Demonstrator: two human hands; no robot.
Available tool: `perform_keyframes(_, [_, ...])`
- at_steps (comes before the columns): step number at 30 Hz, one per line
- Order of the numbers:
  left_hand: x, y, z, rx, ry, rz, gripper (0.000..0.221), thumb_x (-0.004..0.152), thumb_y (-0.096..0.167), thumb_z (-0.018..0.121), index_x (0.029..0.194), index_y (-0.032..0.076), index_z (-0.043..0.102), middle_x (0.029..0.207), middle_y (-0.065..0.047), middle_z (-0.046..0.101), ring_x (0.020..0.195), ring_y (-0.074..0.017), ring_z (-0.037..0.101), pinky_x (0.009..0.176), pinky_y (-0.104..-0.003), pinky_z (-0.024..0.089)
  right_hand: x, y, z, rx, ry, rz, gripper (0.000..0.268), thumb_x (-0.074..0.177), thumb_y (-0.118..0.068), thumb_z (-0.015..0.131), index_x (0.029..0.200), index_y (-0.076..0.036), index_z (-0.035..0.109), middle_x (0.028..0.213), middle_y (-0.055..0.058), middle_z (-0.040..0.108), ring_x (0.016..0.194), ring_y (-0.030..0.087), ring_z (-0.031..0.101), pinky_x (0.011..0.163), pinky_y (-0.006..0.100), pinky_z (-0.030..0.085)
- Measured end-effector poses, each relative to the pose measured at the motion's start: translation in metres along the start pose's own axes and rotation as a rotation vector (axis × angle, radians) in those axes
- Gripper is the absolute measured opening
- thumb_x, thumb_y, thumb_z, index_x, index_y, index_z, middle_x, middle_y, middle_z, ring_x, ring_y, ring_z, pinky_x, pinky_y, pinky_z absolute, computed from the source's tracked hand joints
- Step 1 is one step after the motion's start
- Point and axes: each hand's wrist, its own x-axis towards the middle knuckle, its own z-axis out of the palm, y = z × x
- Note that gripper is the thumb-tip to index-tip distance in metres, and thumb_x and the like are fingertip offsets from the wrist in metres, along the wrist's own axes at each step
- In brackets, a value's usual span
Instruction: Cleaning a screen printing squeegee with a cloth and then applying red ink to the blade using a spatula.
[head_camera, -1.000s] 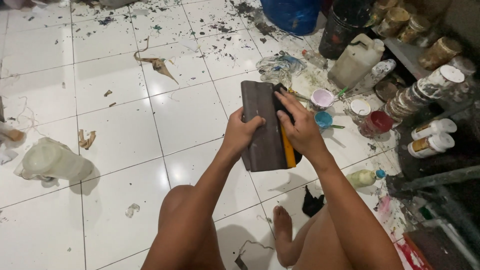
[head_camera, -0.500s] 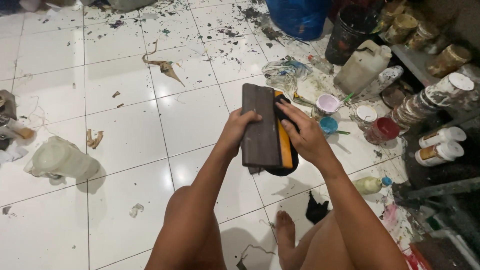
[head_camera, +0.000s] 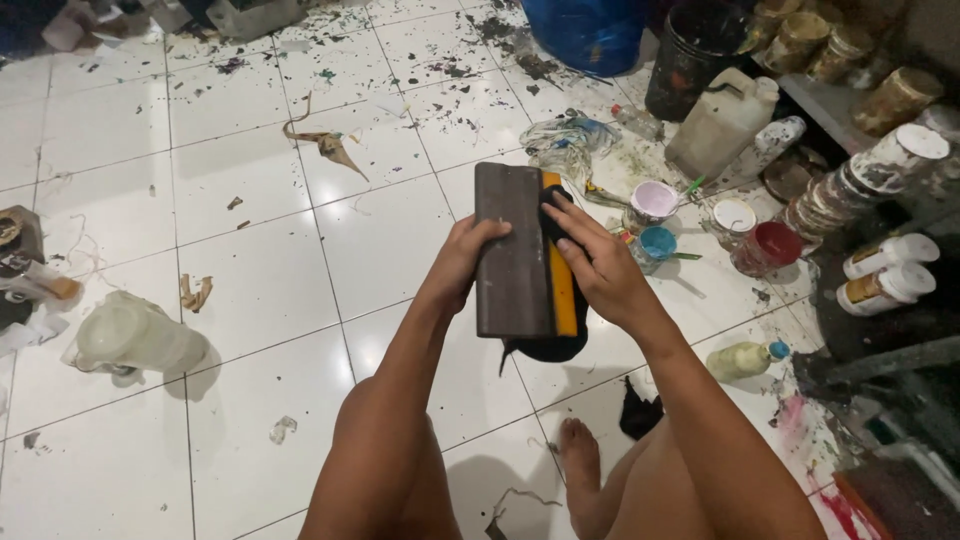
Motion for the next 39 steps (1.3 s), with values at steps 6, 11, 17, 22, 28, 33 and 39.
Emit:
perform_keyframes(6, [0.005,0.005,0.003,-0.290,0.210,0.070,0.094,0.084,0.054,0.067,0.152,-0.003,0.037,0.153,-0.037,0.036,0.142,-0.0516,0.037,0.113,-0.061,0.031,-0.002,-0.030,0.004,0.088,-0.026,-0.030,0.043,0.103,-0.026,0.053,0.140,-0.007,0.064,0.144,0.024,0.059,0.133,0.045,0.056,0.112,0.055,0.041])
perform_keyframes(11, [0.001,0.008,0.000,-0.238,0.187,0.014,0.097,0.082,0.055,0.068,0.154,0.000,0.034,0.156,-0.037,0.033,0.145,-0.0502,0.037,0.116,-0.064,0.030,-0.004,-0.014,0.019,0.076,-0.007,-0.075,0.077,0.084,-0.048,0.080,0.147,-0.010,0.056,0.153,0.022,0.051,0.140,0.043,0.049,0.117,0.055,0.038])
perform_keyframes(17, [-0.004,0.003,-0.001,-0.252,0.190,-0.011,0.082,0.079,0.051,0.074,0.144,0.008,0.049,0.146,-0.027,0.048,0.132,-0.0385,0.049,0.112,-0.056,0.036,-0.005,-0.010,0.020,0.211,-0.008,-0.082,0.088,0.086,-0.056,0.077,0.155,-0.011,0.047,0.163,0.023,0.038,0.150,0.043,0.037,0.125,0.057,0.029])
perform_keyframes(22, [-0.014,0.021,-0.005,-0.189,0.254,-0.026,0.046,0.078,0.047,0.074,0.114,0.018,0.069,0.114,-0.008,0.070,0.096,-0.0163,0.066,0.093,-0.030,0.051,-0.001,-0.022,0.023,0.370,0.015,-0.089,0.059,0.108,-0.040,0.059,0.159,-0.014,0.045,0.169,0.018,0.032,0.158,0.035,0.029,0.130,0.053,0.023])
perform_keyframes(28, [-0.011,0.017,-0.015,-0.323,0.270,-0.099,0.039,0.079,0.042,0.061,0.108,0.017,0.066,0.098,-0.002,0.066,0.084,-0.0173,0.061,0.074,-0.032,0.049,0.000,-0.021,0.021,0.472,-0.113,-0.066,0.060,0.111,-0.048,0.049,0.163,-0.022,0.035,0.178,0.007,0.019,0.170,0.028,0.012,0.139,0.053,0.013])
perform_keyframes(33, [-0.015,0.018,-0.011,-0.358,0.197,-0.034,0.051,0.078,0.038,0.060,0.123,0.015,0.067,0.112,-0.001,0.070,0.099,-0.0164,0.066,0.088,-0.032,0.055,0.002,-0.009,0.026,0.561,-0.113,-0.058,0.049,0.116,-0.040,0.047,0.160,-0.021,0.041,0.178,0.004,0.021,0.171,0.028,0.014,0.140,0.052,0.016])
perform_keyframes(39, [-0.016,0.021,-0.018,-0.415,0.072,-0.023,0.050,0.080,0.040,0.060,0.125,0.016,0.067,0.112,-0.001,0.068,0.098,-0.0177,0.065,0.084,-0.033,0.052,-0.002,-0.017,0.029,0.560,-0.138,-0.097,0.056,0.113,-0.038,0.056,0.163,-0.022,0.037,0.181,0.004,0.015,0.174,0.027,0.008,0.143,0.052,0.012])
